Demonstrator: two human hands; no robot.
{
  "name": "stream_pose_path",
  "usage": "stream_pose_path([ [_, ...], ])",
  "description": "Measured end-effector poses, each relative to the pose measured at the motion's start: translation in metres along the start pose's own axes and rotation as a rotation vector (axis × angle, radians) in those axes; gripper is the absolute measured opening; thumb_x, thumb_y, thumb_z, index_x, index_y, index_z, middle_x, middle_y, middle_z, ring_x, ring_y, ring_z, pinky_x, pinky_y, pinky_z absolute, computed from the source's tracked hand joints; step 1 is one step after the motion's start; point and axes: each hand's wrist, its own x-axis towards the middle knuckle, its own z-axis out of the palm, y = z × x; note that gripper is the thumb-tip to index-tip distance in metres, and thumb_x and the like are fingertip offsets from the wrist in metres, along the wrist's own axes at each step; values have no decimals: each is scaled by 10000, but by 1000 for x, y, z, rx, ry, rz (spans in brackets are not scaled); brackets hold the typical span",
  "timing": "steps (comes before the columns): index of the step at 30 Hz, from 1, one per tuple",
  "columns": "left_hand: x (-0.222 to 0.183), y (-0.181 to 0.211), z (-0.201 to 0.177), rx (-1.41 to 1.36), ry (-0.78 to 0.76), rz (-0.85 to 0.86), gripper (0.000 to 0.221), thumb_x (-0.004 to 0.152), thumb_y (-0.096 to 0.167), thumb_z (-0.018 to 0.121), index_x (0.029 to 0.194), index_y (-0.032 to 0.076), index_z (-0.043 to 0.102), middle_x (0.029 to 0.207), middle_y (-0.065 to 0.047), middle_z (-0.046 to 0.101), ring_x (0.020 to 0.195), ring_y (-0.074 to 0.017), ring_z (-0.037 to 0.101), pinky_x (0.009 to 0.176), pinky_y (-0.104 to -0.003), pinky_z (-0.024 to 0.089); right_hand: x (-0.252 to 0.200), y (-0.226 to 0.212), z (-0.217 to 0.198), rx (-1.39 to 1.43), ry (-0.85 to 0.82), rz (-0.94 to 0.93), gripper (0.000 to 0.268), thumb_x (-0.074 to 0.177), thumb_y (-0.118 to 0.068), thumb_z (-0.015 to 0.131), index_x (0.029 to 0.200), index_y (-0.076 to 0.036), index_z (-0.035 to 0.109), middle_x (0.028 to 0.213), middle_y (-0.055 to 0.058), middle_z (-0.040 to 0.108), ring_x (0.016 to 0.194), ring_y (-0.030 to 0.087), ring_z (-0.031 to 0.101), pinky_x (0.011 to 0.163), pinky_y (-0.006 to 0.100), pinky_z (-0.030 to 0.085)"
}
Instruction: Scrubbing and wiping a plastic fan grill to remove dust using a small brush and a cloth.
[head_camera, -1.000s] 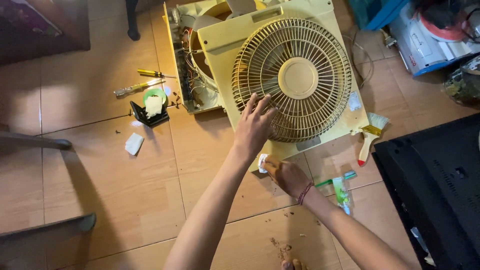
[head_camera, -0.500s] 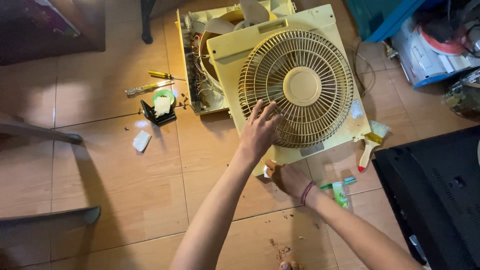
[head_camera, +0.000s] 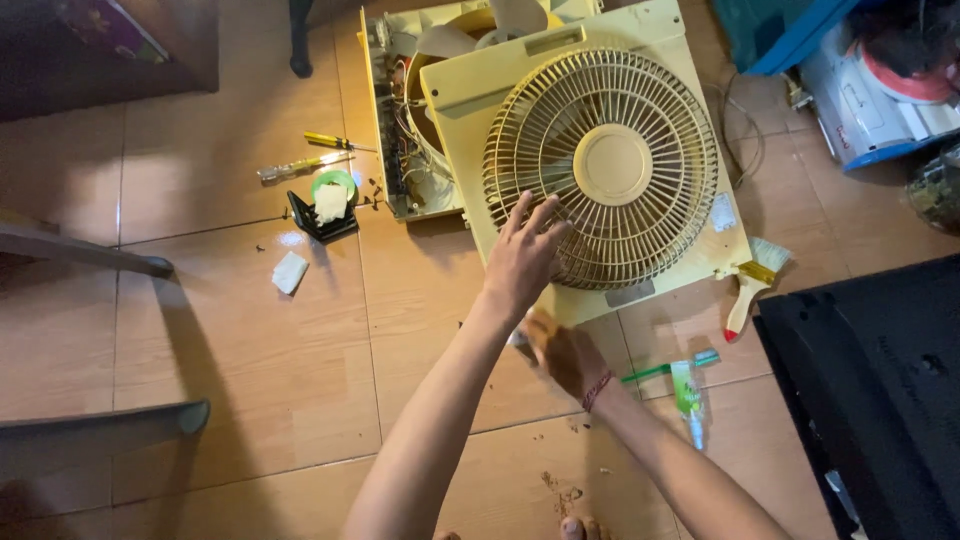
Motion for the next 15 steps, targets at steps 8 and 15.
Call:
stream_pose_path([
  [8, 3, 1, -5, -26, -38, -10, 626, 648, 225, 936, 1221, 261, 690, 1411, -43, 524, 1416, -427, 408, 1069, -481, 526, 10, 4, -18, -113, 84, -130, 143, 931, -247, 696, 1050, -195, 758, 1115, 43, 716, 907, 312, 757, 673, 438, 643],
  [15, 9, -5, -7, -41, -104, 18, 545, 685, 174, 903, 1184, 264, 702, 1381, -49, 545, 1407, -432, 417, 1081, -491, 520, 46, 32, 56, -175, 58, 80, 67, 867, -177, 676, 837, -121, 700, 870, 96, 721, 699, 315, 739, 539, 420, 603],
])
